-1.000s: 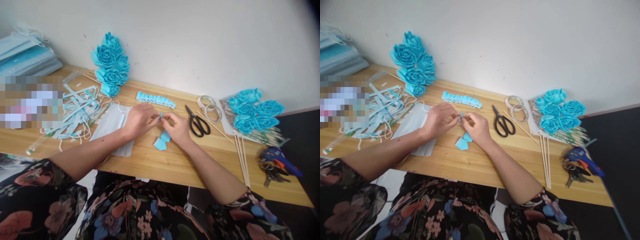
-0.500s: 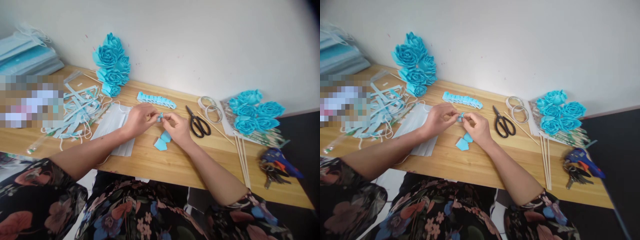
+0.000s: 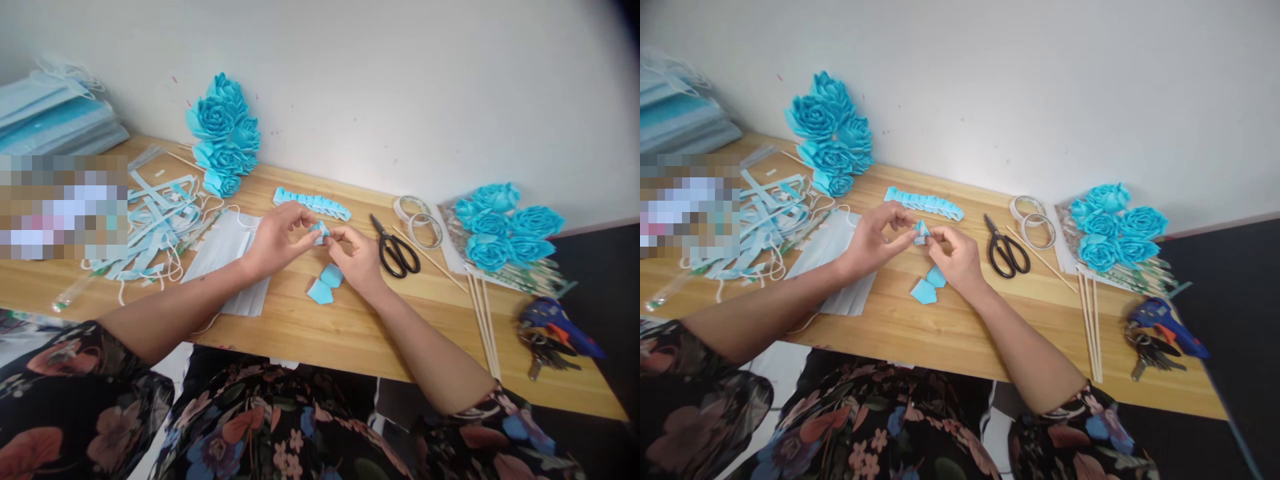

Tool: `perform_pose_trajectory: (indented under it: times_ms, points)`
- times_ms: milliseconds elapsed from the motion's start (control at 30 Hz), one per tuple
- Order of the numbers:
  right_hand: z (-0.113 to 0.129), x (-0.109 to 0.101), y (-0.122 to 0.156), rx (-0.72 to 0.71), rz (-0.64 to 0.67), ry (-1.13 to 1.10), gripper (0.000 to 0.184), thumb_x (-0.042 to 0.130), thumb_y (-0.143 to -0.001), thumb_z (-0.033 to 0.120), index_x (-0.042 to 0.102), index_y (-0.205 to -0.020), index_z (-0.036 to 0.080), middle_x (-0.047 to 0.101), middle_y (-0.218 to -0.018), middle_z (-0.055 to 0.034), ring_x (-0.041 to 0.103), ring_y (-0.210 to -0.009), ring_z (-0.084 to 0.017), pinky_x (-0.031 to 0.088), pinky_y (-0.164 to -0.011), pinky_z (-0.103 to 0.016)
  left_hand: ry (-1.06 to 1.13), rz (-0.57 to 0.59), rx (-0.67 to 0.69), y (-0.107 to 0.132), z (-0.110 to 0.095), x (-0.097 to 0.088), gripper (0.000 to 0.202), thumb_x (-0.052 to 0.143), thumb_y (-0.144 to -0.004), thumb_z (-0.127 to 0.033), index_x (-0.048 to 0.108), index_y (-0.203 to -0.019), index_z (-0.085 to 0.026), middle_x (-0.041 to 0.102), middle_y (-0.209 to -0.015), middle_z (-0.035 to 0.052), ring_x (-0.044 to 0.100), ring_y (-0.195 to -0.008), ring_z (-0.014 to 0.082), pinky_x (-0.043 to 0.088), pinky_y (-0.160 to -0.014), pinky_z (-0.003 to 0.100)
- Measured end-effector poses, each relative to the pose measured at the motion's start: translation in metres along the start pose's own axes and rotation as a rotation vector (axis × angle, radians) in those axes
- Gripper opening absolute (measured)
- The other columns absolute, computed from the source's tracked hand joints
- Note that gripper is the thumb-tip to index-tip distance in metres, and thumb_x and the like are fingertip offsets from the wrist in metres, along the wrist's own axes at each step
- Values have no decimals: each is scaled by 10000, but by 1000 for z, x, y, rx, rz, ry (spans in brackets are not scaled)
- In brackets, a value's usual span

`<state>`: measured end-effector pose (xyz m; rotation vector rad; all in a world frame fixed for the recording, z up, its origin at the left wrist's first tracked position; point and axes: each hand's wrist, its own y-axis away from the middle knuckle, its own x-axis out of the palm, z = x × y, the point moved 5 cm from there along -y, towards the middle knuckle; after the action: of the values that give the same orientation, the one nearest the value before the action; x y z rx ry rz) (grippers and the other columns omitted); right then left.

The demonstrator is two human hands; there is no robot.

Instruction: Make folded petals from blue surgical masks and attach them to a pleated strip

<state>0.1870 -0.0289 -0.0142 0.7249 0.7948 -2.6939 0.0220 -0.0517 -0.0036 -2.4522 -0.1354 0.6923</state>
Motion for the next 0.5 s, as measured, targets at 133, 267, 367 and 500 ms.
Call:
perform_pose_trajectory:
  times_ms: [133,267,367,500]
  points:
    - [0,1,0,2,10,8,96,596,-837,254,685,-826,221,748,-815,-14,688,-758,-182,540,-741,-312,-110,59,116,1,-6,4,143,682,-843,-310,626,-840,-178,670,-811,39,604,-789,163,469,-741,304]
    - [3,1,0,-21,16,10,94,596,-833,240,687,-831,217,742,-804,-9,681,-738,-171,534,-732,-298,-110,92,78,1,-2,5,106,631,-875,-263,643,-828,-169,676,-797,39,607,-762,156,467,-730,298]
    - [5,1,1,-39,22,2,87,598,-837,226,684,-834,213,739,-802,-9,680,-738,-167,529,-735,-289,-89,103,60,0,-2,5,119,602,-878,-238,648,-795,-165,662,-761,34,596,-735,147,459,-708,287]
    - [5,0,0,-32,24,-4,77,601,-831,218,677,-819,209,742,-808,-8,681,-743,-166,525,-733,-285,-34,70,-12,-1,2,2,135,591,-859,-232,625,-748,-164,642,-719,18,563,-668,123,442,-652,260]
